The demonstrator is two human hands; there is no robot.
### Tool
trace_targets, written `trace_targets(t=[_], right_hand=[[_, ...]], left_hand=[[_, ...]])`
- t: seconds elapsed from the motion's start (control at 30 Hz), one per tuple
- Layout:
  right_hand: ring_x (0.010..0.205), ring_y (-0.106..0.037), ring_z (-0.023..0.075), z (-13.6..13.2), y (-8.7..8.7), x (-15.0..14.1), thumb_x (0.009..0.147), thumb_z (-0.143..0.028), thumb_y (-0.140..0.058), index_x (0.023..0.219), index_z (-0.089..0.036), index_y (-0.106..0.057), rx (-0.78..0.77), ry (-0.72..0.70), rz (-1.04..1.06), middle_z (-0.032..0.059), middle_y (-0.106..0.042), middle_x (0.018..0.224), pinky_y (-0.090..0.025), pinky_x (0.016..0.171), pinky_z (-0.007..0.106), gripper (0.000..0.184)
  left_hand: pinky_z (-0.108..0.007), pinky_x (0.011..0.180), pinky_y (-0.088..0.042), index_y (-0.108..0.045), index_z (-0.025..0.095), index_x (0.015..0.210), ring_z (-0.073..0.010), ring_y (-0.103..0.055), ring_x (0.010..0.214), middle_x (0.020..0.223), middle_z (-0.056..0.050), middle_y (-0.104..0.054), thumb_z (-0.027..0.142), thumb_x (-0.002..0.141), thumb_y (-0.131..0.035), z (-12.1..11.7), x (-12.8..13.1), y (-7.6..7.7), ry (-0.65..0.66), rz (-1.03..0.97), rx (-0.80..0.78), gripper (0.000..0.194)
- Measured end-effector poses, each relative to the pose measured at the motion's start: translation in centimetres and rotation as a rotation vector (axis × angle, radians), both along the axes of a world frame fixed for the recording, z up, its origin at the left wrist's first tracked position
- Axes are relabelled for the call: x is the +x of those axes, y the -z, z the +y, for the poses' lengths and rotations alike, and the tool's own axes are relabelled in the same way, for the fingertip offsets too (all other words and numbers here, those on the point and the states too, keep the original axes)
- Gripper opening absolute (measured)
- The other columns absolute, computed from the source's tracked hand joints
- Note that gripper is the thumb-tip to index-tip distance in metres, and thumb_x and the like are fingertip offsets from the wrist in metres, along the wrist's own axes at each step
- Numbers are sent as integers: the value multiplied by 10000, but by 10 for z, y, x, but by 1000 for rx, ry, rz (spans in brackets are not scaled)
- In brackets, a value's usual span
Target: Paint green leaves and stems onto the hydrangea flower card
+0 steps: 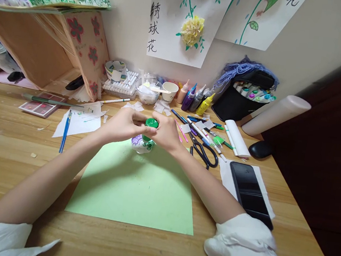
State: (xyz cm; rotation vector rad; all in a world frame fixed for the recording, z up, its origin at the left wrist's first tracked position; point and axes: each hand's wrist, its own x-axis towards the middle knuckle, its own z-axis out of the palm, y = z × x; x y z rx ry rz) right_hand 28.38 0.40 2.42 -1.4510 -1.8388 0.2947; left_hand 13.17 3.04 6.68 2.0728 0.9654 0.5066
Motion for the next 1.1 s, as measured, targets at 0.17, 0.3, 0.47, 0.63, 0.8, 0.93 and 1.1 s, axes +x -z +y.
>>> trace_targets(t=[0.17, 0.3, 0.47, 0.63, 0.8, 0.93, 1.1], right_hand=[[548, -250, 90, 1, 1, 0, 656, -325, -594, 570, -212, -253, -1, -4, 8, -63, -260, 534, -163, 508, 246, 370], [552, -254, 90, 1, 2, 1, 664, -341, -588, 566, -212, -254, -11, -8, 16, -61, -259, 536, -163, 512, 246, 370], [553, -252, 88, 1, 3, 1, 658, -339, -590, 563, -212, -260, -4, -11, 21, -62, -255, 538, -160, 512, 246, 367], [548, -246, 87, 2, 3, 1, 663, -359, -588, 559, -211, -249, 0, -6, 20, -62, -247, 534, -160, 510, 247, 383], [547, -241, 85, 2, 3, 1, 640, -350, -586, 554, -211, -254, 3, -14, 29, -63, -245, 533, -161, 510, 245, 370], [547, -246, 86, 2, 3, 1, 632, -350, -583, 551, -214, -252, -2, -14, 32, -62, -249, 532, -163, 512, 246, 367], [544, -248, 85, 3, 3, 1, 634, -350, -584, 549, -212, -254, 6, -12, 30, -62, -251, 527, -164, 509, 246, 367]], left_hand=[[-245, 483, -162, -485, 145, 522, -74, -266, 518, 519, 50, -331, 443, 703, -610, 0, 0, 1, 4, 1, 7, 371], [-245, 482, -160, -492, 143, 517, -72, -264, 510, 517, 48, -338, 435, 703, -609, 0, 0, 1, 2, 2, 9, 366], [-246, 482, -161, -499, 143, 508, -72, -265, 504, 510, 44, -346, 442, 698, -609, 0, 0, 1, -1, -6, 7, 371], [-248, 483, -154, -499, 143, 500, -70, -254, 502, 505, 47, -328, 456, 691, -616, 1, 0, 2, -8, 7, 11, 385], [-249, 479, -144, -488, 143, 498, -69, -242, 502, 502, 50, -308, 469, 688, -619, 1, 0, 2, -16, 19, 0, 399], [-247, 480, -147, -513, 138, 505, -69, -246, 502, 499, 49, -318, 476, 681, -619, 2, 0, 2, -13, 6, 0, 396], [-247, 481, -149, -515, 136, 506, -69, -249, 505, 502, 48, -320, 485, 680, -622, 2, 0, 3, -18, 18, -4, 405]])
